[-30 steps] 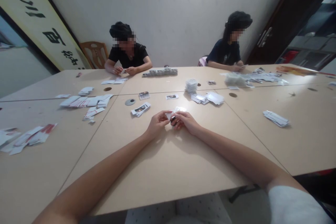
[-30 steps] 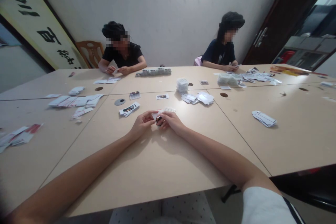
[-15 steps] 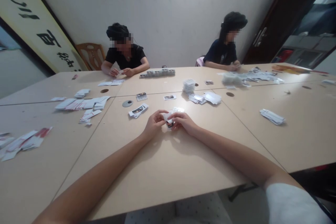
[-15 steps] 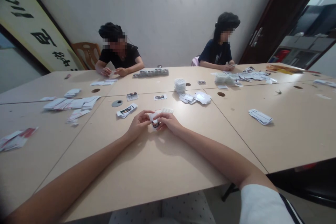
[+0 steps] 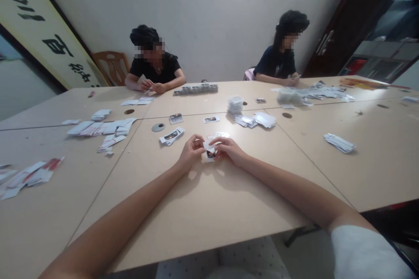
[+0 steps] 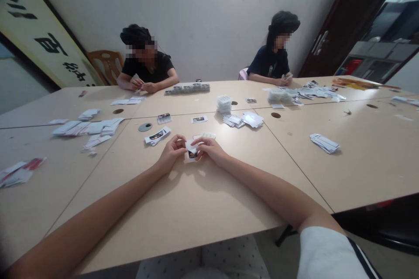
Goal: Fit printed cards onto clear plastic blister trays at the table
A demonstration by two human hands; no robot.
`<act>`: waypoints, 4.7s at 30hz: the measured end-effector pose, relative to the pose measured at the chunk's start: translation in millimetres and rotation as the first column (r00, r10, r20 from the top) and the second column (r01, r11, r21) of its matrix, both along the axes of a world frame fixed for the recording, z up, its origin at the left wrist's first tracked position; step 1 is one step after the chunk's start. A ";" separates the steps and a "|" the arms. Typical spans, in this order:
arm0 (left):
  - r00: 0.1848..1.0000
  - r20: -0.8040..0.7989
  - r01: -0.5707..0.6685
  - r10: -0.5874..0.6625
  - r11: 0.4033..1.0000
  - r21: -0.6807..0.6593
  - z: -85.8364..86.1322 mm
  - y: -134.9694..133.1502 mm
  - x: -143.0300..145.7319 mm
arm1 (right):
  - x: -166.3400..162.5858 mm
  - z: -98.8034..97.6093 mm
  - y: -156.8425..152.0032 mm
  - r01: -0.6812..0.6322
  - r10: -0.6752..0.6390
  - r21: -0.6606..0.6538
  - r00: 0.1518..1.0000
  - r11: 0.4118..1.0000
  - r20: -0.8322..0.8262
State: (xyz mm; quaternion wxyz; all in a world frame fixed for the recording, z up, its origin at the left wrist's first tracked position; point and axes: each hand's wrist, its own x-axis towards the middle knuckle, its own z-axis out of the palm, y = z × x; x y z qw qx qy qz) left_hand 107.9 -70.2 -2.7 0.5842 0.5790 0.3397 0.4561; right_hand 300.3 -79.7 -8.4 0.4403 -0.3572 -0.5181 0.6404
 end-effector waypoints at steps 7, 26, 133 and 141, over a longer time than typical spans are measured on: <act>0.999 0.041 0.011 -0.010 1.000 -0.018 -2.2 3.2 -0.5 | 0.7 -0.4 1.0 -0.008 0.008 -0.015 1.000 1.000 -0.002; 0.997 -0.072 0.030 -0.025 0.997 0.072 -24.7 18.4 -9.0 | 1.3 1.4 1.0 -0.023 0.023 -0.027 1.000 0.999 0.001; 0.788 -0.537 0.244 0.302 0.647 0.722 -9.7 -4.6 -9.2 | -2.1 -13.1 14.2 0.526 -0.502 0.268 0.851 0.807 -0.157; 0.698 -0.605 0.309 0.383 0.602 0.737 -16.5 2.6 -11.8 | -0.3 -5.2 6.7 0.557 -0.549 0.441 0.820 0.704 -0.160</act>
